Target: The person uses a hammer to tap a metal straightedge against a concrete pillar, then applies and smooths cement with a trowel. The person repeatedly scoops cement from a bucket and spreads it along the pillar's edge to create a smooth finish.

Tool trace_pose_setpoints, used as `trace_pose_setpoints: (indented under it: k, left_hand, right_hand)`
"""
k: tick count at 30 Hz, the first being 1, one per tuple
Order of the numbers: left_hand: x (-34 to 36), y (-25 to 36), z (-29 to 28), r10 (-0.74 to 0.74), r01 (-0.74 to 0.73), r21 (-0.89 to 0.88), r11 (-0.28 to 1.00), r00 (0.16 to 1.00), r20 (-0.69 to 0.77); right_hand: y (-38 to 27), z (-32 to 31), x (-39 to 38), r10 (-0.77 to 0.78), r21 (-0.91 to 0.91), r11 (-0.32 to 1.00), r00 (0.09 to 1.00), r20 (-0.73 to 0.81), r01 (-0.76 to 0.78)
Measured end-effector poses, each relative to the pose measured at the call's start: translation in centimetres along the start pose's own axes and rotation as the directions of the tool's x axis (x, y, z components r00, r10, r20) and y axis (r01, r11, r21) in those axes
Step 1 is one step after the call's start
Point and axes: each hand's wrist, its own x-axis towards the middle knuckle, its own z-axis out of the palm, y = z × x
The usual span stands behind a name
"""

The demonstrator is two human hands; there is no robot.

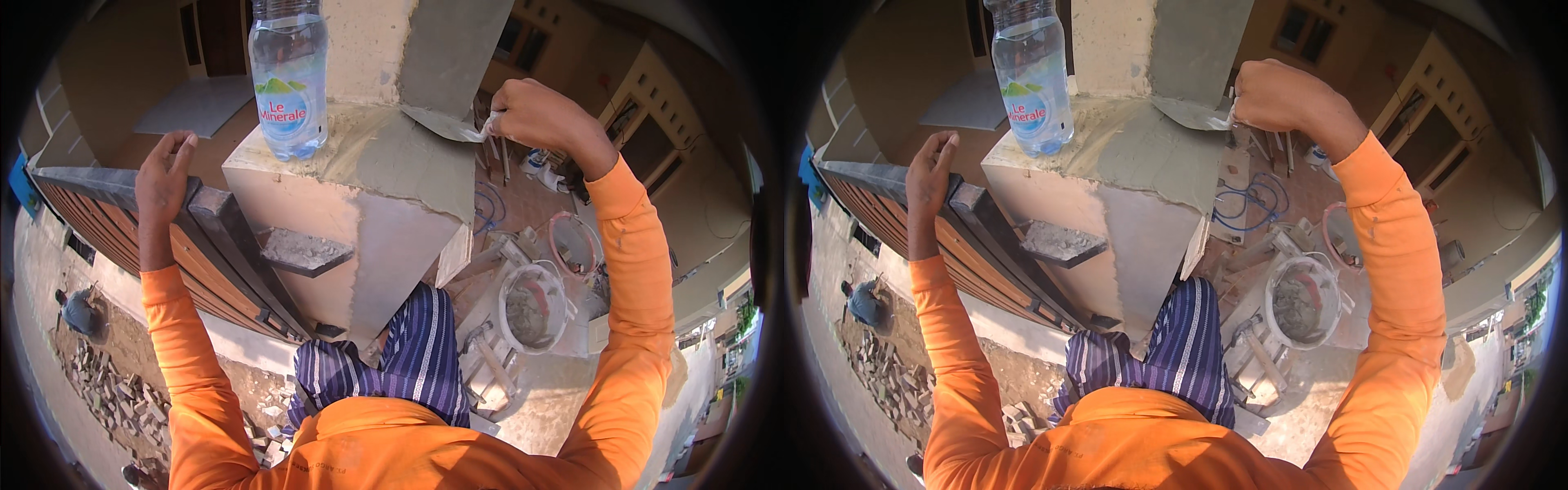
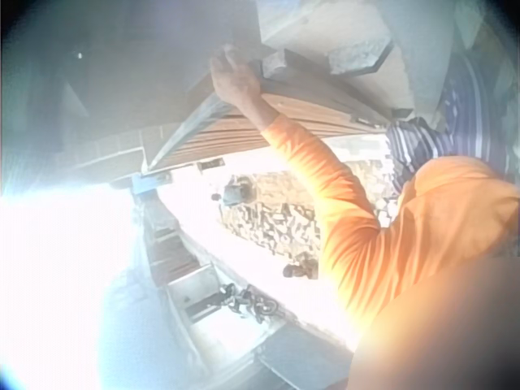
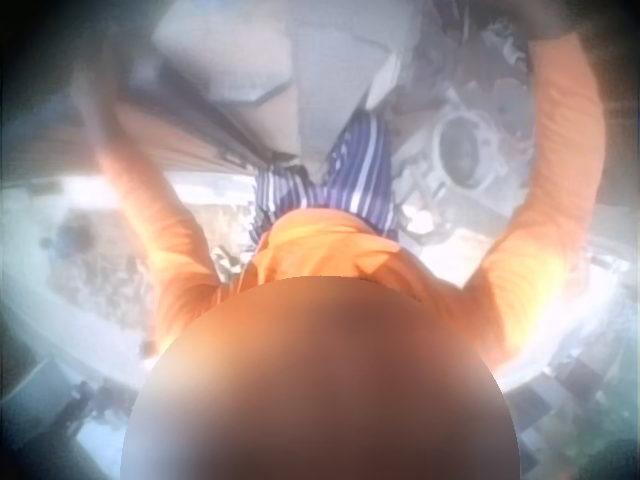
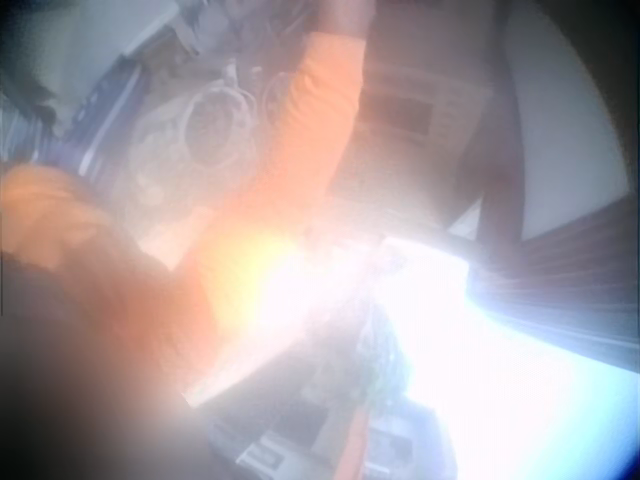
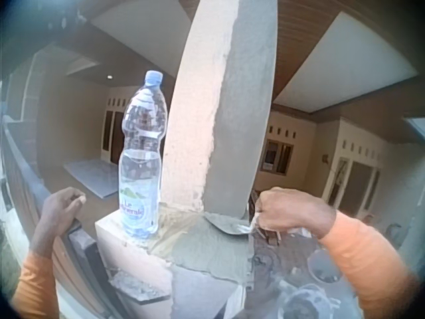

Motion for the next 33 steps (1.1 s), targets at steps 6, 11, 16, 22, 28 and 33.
trace_pose_setpoints:
  k: [6,11,16,22,28,33]
  left_hand:
    - [0.0,-0.2,0.0,0.015,-0.015,-0.019,1.000,1.000,-0.004]
    - [0.1,-0.7,0.2,0.023,-0.022,-0.061,0.998,1.000,0.006]
    - [0.4,-0.8,0.4,0.031,-0.030,-0.035,0.999,0.999,0.013]
    - [0.4,-1.0,0.1,0.035,-0.035,0.035,0.999,0.999,0.007]
    - [0.7,-0.7,0.0,0.009,-0.010,0.031,0.999,1.000,0.020]
    - [0.6,-0.9,-0.1,-0.008,0.009,-0.025,1.000,0.999,0.046]
  right_hand:
    - [-0.5,-0.8,-1.2,0.023,0.069,0.997,0.996,0.085,-0.029]
    - [1.6,-0.9,-2.8,0.051,0.166,0.985,0.998,0.026,-0.055]
    - [2.8,0.7,-2.8,0.142,0.028,0.989,0.990,0.017,-0.142]
    - [3.1,0.0,-4.9,-0.007,0.197,0.980,0.999,0.035,0.000]
    - [1.9,0.9,-2.1,0.068,0.054,0.996,0.996,-0.051,-0.065]
    - [0.9,1.1,-3.3,0.079,0.037,0.996,0.995,0.057,-0.081]
